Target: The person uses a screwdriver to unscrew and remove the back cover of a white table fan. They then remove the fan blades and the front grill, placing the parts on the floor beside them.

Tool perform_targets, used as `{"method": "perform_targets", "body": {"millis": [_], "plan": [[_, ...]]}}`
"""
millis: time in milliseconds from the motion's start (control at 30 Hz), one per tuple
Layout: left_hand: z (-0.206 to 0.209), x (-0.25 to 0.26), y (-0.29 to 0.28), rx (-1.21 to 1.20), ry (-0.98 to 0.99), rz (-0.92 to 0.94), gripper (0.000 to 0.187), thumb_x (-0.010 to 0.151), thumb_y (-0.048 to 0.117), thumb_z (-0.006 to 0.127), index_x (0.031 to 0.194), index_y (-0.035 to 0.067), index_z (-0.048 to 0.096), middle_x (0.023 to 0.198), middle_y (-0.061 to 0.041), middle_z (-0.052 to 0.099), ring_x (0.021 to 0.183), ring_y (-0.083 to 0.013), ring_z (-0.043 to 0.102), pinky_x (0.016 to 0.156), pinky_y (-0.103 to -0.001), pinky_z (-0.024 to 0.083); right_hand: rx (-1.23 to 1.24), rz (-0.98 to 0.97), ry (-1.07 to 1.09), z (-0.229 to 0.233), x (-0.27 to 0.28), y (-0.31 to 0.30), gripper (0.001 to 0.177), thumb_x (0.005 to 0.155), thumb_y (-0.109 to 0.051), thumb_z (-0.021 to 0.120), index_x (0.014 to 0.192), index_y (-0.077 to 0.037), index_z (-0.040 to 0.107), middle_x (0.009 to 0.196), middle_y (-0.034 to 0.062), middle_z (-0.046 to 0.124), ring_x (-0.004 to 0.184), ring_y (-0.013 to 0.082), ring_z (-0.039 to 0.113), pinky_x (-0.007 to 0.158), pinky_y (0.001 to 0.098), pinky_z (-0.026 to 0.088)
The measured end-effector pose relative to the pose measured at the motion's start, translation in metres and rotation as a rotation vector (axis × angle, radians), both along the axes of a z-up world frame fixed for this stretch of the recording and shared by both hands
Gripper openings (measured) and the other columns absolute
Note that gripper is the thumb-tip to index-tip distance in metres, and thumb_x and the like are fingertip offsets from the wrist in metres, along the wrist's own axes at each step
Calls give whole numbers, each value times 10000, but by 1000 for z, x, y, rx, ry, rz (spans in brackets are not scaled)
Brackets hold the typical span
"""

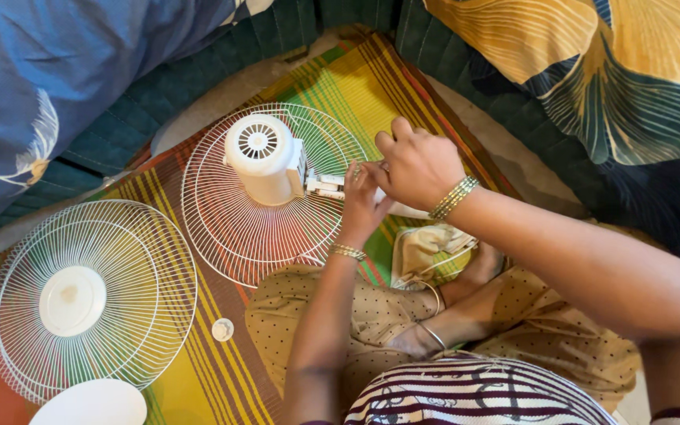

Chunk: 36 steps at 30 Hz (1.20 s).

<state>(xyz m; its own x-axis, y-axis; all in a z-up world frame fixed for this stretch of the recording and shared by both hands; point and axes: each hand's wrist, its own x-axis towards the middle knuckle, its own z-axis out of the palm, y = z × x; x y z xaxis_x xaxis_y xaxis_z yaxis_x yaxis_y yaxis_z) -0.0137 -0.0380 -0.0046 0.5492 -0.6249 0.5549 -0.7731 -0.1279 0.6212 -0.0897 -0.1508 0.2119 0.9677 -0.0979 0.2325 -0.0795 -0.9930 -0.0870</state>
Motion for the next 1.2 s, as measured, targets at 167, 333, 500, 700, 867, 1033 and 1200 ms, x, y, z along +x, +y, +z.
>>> {"method": "perform_targets", "body": {"millis": [167,333,500,700,867,1033,1200], "plan": [[-14,8,-11,-40,91,64,242,881,62,679,1121,89,653,1134,-126,713,1096,-377,652,946,-448,533,-158,488,-36,12,-11,-28,293,865,-317,635,1057,-96,627,1090,125,641,852,286,705,649,425,586],[11,15,-8,-17,209,-45,209,895,49,666,1103,65,675,1016,-135,705,918,-355,687,795,-419,561,-121,641,39,26,-13,-60,353,849,-220,589,1188,-131,630,1108,104,665,807,277,725,596,407,582],[23,13,-12,-29,284,-43,205,927,76,678,1129,68,715,1017,-139,730,869,-341,715,765,-389,567,-154,353,215,18,-9,-63,389,877,-434,629,1082,-104,643,807,93,713,615,281,708,490,411,542],[16,-4,-25,-241,202,157,158,868,28,712,1024,16,685,1071,-150,639,963,-296,679,806,-346,581,-194,-112,52,-6,-11,-40,553,1027,-610,545,781,-118,597,539,69,603,472,263,655,421,403,512],[-1,-3,-24,-129,172,237,114,860,-7,755,947,46,705,917,-99,622,829,-266,658,734,-363,537,-73,-9,44,-4,-21,-32,452,1002,-521,584,965,-70,587,856,135,699,662,288,716,494,429,547],[0,-13,-16,-109,121,276,112,849,-32,704,926,49,698,959,-104,651,838,-280,680,742,-360,549,13,563,-310,6,-39,-59,377,802,-213,602,1166,-121,572,1166,164,662,860,313,734,653,391,592],[2,-7,-13,-21,171,237,129,865,-25,657,982,13,696,1023,-129,684,860,-332,681,760,-400,547,80,147,86,-14,-39,-55,447,969,-500,626,1049,-60,612,845,130,730,714,328,721,568,458,553]]}}
